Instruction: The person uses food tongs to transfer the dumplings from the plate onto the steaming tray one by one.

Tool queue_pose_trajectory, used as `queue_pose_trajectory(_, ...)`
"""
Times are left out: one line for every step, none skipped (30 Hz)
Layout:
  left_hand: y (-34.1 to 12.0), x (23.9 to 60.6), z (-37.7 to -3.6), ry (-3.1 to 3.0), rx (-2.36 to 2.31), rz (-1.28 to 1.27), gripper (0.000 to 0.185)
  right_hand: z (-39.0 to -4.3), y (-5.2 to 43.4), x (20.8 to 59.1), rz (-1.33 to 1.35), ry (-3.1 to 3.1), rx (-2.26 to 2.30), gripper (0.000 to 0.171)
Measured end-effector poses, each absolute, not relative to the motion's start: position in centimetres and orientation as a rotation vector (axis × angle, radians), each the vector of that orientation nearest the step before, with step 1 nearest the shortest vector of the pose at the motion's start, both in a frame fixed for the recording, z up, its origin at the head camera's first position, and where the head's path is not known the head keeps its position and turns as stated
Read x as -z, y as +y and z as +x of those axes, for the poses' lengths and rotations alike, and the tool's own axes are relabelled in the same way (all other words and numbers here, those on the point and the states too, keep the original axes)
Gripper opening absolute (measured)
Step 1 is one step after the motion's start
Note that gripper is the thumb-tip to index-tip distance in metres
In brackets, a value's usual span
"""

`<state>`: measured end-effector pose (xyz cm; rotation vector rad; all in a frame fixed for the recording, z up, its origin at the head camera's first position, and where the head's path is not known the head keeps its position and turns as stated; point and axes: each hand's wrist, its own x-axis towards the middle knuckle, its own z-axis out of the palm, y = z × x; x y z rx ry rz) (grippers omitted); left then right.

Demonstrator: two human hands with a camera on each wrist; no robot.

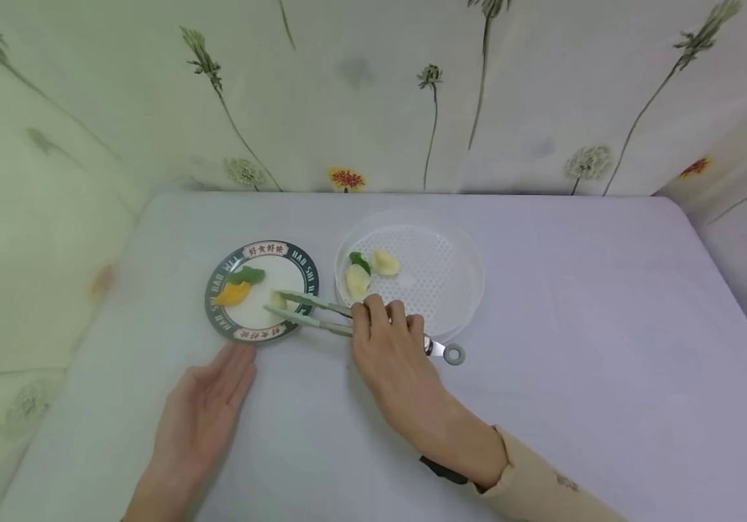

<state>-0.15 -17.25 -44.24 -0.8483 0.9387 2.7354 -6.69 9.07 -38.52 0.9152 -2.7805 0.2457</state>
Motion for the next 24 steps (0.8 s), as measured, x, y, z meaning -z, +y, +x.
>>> queue_pose_trajectory(-17.2, 44.2, -0.2, 0.937, -2.737, -0.847, 0.061, -6.7, 9.1, 38.4, 0.912, -2.781, -0.257, 0.047)
queue_pose_trajectory(-17.3, 44.2, -0.3, 0.936, -2.736, -0.852, 0.061, -6.8, 9.1, 38.4, 0.911, -2.78, -0.264, 0.046)
queue_pose_trajectory(-17.3, 44.2, -0.4, 0.927, -2.739, -0.86, 0.06, -6.8, 9.2, 38.3, 0.908, -2.781, -0.267, 0.046)
queue_pose_trajectory(-17.3, 44.2, -0.4, 0.92, -2.739, -0.869, 0.06, -6.8, 9.3, 38.2, 0.904, -2.787, -0.271, 0.046)
queue_pose_trajectory(-17.3, 44.2, -0.4, 0.914, -2.74, -0.876, 0.06, -6.7, 9.4, 38.0, 0.899, -2.794, -0.279, 0.046)
queue_pose_trajectory(-17.3, 44.3, -0.4, 0.909, -2.741, -0.881, 0.06, -6.7, 9.5, 37.8, 0.895, -2.798, -0.29, 0.045)
queue_pose_trajectory(-17.3, 44.3, -0.4, 0.907, -2.742, -0.884, 0.06, -6.6, 9.7, 37.6, 0.886, -2.802, -0.296, 0.045)
queue_pose_trajectory(-17.3, 44.3, -0.3, 0.906, -2.743, -0.887, 0.06, -6.6, 10.0, 37.4, 0.873, -2.806, -0.3, 0.044)
queue_pose_trajectory(-17.3, 44.3, -0.3, 0.906, -2.743, -0.89, 0.06, -6.5, 10.3, 37.1, 0.854, -2.811, -0.313, 0.044)
queue_pose_trajectory(-17.3, 44.3, -0.4, 0.91, -2.742, -0.89, 0.06, -6.5, 10.6, 36.9, 0.833, -2.811, -0.332, 0.044)
queue_pose_trajectory(-17.3, 44.2, -0.4, 0.913, -2.741, -0.889, 0.06, -6.5, 10.9, 36.6, 0.811, -2.807, -0.348, 0.045)
queue_pose_trajectory(-17.3, 44.2, -0.4, 0.917, -2.74, -0.889, 0.06, -6.5, 11.3, 36.4, 0.79, -2.806, -0.366, 0.045)
queue_pose_trajectory(-17.3, 44.2, -0.4, 0.919, -2.741, -0.891, 0.06, -6.4, 11.8, 36.2, 0.765, -2.802, -0.379, 0.045)
queue_pose_trajectory(-17.3, 44.2, -0.5, 0.921, -2.739, -0.893, 0.06, -6.4, 12.3, 36.1, 0.746, -2.79, -0.392, 0.045)
queue_pose_trajectory(-17.3, 44.1, -0.5, 0.923, -2.738, -0.893, 0.06, -6.4, 12.8, 36.0, 0.731, -2.779, -0.402, 0.046)
queue_pose_trajectory(-17.3, 44.1, -0.5, 0.923, -2.739, -0.893, 0.06, -6.3, 13.3, 35.9, 0.718, -2.773, -0.41, 0.046)
queue_pose_trajectory(-17.3, 44.1, -0.5, 0.926, -2.738, -0.894, 0.06, -6.3, 13.9, 35.8, 0.709, -2.77, -0.416, 0.046)
queue_pose_trajectory(-17.3, 44.1, -0.5, 0.923, -2.74, -0.896, 0.06, -6.2, 14.4, 35.7, 0.701, -2.761, -0.419, 0.046)
queue_pose_trajectory(-17.3, 44.0, -0.5, 0.921, -2.741, -0.898, 0.06, -6.2, 15.0, 35.6, 0.689, -2.753, -0.412, 0.047)
queue_pose_trajectory(-17.3, 44.0, -0.5, 0.918, -2.742, -0.898, 0.06, -6.2, 15.5, 35.6, 0.683, -2.75, -0.407, 0.047)
queue_pose_trajectory(-17.3, 44.1, -0.5, 0.915, -2.743, -0.898, 0.06, -6.1, 15.9, 35.6, 0.671, -2.749, -0.399, 0.048)
queue_pose_trajectory(-17.3, 44.1, -0.5, 0.908, -2.745, -0.899, 0.06, -6.1, 16.3, 35.7, 0.659, -2.75, -0.398, 0.048)
queue_pose_trajectory(-17.3, 44.1, -0.5, 0.902, -2.746, -0.9, 0.06, -6.1, 16.6, 35.7, 0.651, -2.744, -0.387, 0.048)
queue_pose_trajectory(-17.2, 44.2, -0.4, 0.893, -2.749, -0.9, 0.06, -6.1, 16.9, 35.8, 0.641, -2.739, -0.375, 0.048)
